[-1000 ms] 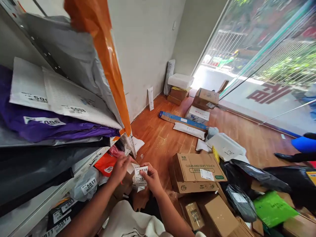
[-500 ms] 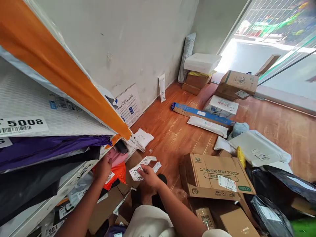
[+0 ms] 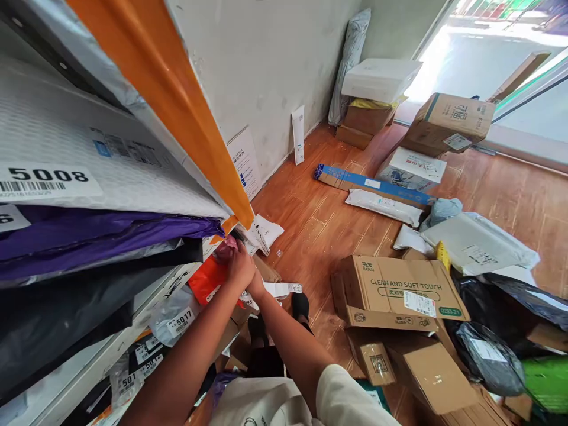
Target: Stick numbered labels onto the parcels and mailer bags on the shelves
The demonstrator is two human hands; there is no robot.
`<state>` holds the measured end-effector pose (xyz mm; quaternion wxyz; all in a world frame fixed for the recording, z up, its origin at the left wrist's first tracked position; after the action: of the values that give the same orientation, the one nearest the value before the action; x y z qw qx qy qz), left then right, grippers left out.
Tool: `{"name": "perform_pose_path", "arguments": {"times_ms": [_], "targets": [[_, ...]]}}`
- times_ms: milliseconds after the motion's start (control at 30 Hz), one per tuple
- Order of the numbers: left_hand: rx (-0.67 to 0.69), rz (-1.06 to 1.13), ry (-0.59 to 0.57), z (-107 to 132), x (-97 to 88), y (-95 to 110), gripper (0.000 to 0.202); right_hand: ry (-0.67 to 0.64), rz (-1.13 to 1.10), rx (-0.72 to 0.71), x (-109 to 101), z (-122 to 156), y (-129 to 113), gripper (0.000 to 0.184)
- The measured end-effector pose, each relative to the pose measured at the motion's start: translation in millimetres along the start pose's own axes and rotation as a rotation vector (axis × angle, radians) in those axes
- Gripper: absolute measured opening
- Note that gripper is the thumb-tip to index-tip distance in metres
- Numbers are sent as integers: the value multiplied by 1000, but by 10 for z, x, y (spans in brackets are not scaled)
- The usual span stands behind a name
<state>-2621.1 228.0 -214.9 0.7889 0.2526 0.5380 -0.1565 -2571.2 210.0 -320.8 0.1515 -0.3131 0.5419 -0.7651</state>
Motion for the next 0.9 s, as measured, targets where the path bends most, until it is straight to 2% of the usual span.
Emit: {"name": "perform_pose_path", "arguments": {"times_ms": [100,167,267,333,400,467,600,667,900], "targets": [[10,49,0,-7,-3,23,52,9,-35,45,-74,113,65,24],[17,100,-8,-22,-103,-112,47,12,-67,80,-115,205,100,26],[-32,174,-13,-52,-322,-524,39,20,-110,121,-146,316,118,30],[-92,210,-26,-60,-433,-838,40,21,-128,130,-119,346,104,33],[-120,253,-69,-50,-474,-1066,45,17,-133,129,-34,326,83,36],[-126,302,-118,-33,-465,-1181,46,7,-128,124,105,261,61,37],[-159,381,-165,-37,-423,-1212,32,-16,-91,103,405,61,24,34],[-173,408,-173,-54,-412,-1192,37,-19,-63,93,494,-31,19,28],[-174,380,-162,-55,-362,-1200,23,-21,82,103,511,-143,98,29]]}}
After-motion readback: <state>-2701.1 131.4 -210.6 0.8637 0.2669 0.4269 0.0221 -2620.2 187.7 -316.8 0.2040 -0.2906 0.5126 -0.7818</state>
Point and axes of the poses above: each hand's wrist, its own z-axis away from the middle knuckle, its own x-axis out of the palm, y = z × x, the point moved 7 cm from there along -z, towards the middle knuckle, and after that the axes turned 12 degrees about -x, right-handed, at the moved point
